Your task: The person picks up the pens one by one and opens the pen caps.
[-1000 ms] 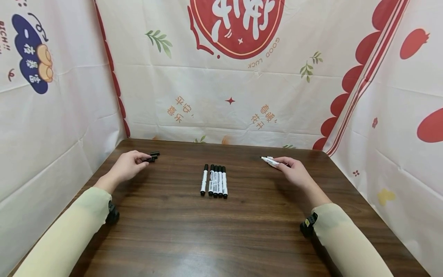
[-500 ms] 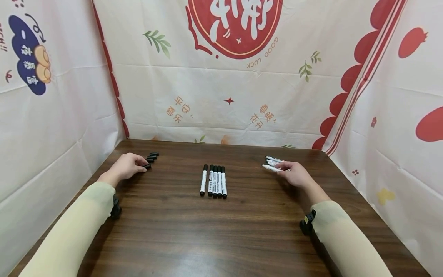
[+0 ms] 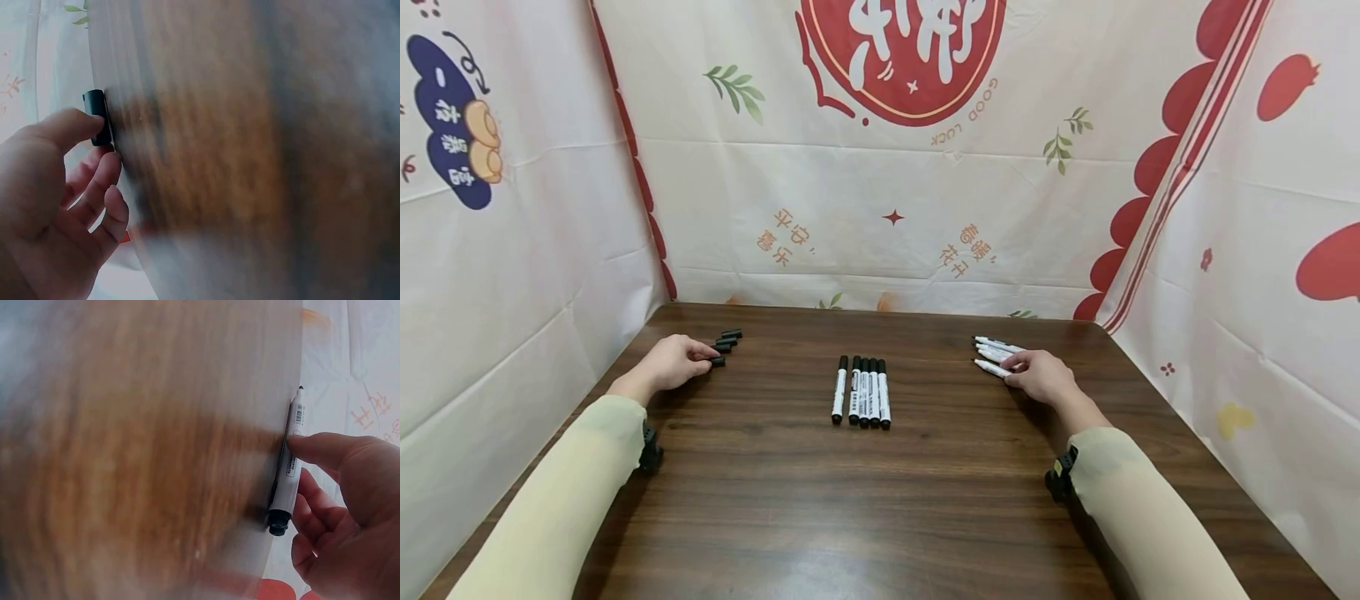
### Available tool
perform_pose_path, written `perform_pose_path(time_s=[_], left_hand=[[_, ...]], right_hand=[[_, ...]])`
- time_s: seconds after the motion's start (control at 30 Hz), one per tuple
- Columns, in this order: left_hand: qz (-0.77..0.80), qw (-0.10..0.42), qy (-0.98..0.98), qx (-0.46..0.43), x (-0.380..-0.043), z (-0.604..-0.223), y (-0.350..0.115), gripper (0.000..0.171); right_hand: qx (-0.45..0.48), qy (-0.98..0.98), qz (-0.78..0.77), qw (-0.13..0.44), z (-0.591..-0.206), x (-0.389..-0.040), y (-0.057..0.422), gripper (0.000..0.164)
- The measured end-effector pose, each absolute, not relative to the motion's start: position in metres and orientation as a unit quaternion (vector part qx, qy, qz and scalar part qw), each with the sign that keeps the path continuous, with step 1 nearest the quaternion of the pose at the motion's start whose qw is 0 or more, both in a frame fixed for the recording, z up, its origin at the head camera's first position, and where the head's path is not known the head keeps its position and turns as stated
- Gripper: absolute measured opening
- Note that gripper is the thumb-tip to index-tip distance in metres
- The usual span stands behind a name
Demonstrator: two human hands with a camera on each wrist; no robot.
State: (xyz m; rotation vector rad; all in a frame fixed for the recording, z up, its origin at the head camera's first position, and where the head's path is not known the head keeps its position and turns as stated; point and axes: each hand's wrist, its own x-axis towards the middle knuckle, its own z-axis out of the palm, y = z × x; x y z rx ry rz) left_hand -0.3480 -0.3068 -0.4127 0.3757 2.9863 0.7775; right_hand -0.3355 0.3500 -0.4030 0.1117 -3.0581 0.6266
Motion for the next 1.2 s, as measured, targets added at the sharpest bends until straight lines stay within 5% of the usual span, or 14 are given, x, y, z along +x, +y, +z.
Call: perform_pose_path(time_s=[1.2], left_hand=[[0.293, -0.030, 0.952, 0.085, -0.357, -0.419, -0.307, 0.022]], right_hand=[[0.025, -0.976, 0.216, 0.033, -0.408, -0.344, 0.359, 0.025]])
